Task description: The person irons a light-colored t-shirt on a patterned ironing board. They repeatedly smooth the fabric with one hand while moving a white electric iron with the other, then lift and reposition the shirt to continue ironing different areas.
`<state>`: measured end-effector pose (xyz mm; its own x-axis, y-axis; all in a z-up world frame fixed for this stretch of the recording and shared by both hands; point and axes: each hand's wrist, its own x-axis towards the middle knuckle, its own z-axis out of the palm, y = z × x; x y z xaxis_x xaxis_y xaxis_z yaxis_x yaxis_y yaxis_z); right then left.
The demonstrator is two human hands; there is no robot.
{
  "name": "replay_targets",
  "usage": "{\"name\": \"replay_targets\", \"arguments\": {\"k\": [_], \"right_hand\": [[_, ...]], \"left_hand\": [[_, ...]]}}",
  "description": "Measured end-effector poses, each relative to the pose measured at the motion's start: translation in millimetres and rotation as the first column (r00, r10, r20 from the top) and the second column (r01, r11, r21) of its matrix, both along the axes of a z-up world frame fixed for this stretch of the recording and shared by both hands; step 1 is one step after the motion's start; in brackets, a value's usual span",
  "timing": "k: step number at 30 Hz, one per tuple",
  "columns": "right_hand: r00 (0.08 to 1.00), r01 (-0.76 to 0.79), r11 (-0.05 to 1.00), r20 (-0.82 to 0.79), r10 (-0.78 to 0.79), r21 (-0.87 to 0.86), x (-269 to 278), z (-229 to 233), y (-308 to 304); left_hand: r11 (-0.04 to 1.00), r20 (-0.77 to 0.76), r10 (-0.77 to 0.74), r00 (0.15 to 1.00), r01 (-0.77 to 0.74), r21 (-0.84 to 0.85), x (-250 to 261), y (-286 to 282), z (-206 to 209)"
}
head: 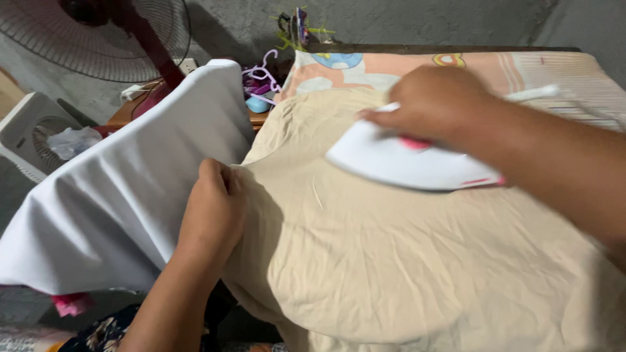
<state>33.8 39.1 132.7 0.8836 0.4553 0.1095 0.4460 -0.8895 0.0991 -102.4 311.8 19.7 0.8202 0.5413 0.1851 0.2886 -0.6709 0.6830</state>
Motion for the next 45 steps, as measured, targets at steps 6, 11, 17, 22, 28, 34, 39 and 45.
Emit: {"name": "replay_targets", "arguments": {"k": [6,11,17,22,28,34,39,45], "right_hand": [[0.961,0.266,0.963,-0.073,-0.268,-0.041,30.4,9.2,-90.2],[0.897,0.437,0.885,0.003,-0.442,-0.162,43.9,7.4,-134.9],[0.879,0.464,0.873,0.200,-0.433,-0.152,82.7,-11.4,-189.5],[0.769,0.638,0.755,0.078,-0.634,-0.153,117.3,-16.9,-202.7],[0.874,0.480,0.835,0.059,-0.483,-0.269,109.8,-21.2,-229.6],[0.906,0.424,0.890,0.080,-0.416,-0.167,88.6,-16.9,-230.6],[0.940,0.312,0.944,0.179,-0.290,-0.109,89.2,-12.7,-187.5],[0.940,0.332,0.938,0.113,-0.321,-0.097,104.0,-5.1,-143.2]], "left_hand": [[0.912,0.223,-0.140,0.965,0.038,0.409,41.9,-28.0,6.8],[0.718,0.204,-0.651,0.731,0.506,0.478,113.2,-93.5,-8.1],[0.670,-0.196,-0.616,0.763,0.638,0.379,127.5,-151.8,-11.3],[0.637,-0.319,-0.591,0.741,0.672,0.377,118.3,-151.5,1.1],[0.629,-0.341,-0.585,0.736,0.677,0.382,118.8,-154.4,0.4],[0.626,-0.341,-0.571,0.747,0.665,0.407,119.4,-157.4,-1.7],[0.624,-0.338,-0.569,0.750,0.661,0.416,117.8,-158.9,1.0],[0.630,-0.312,-0.582,0.751,0.659,0.410,119.7,-157.1,-1.7]]}}
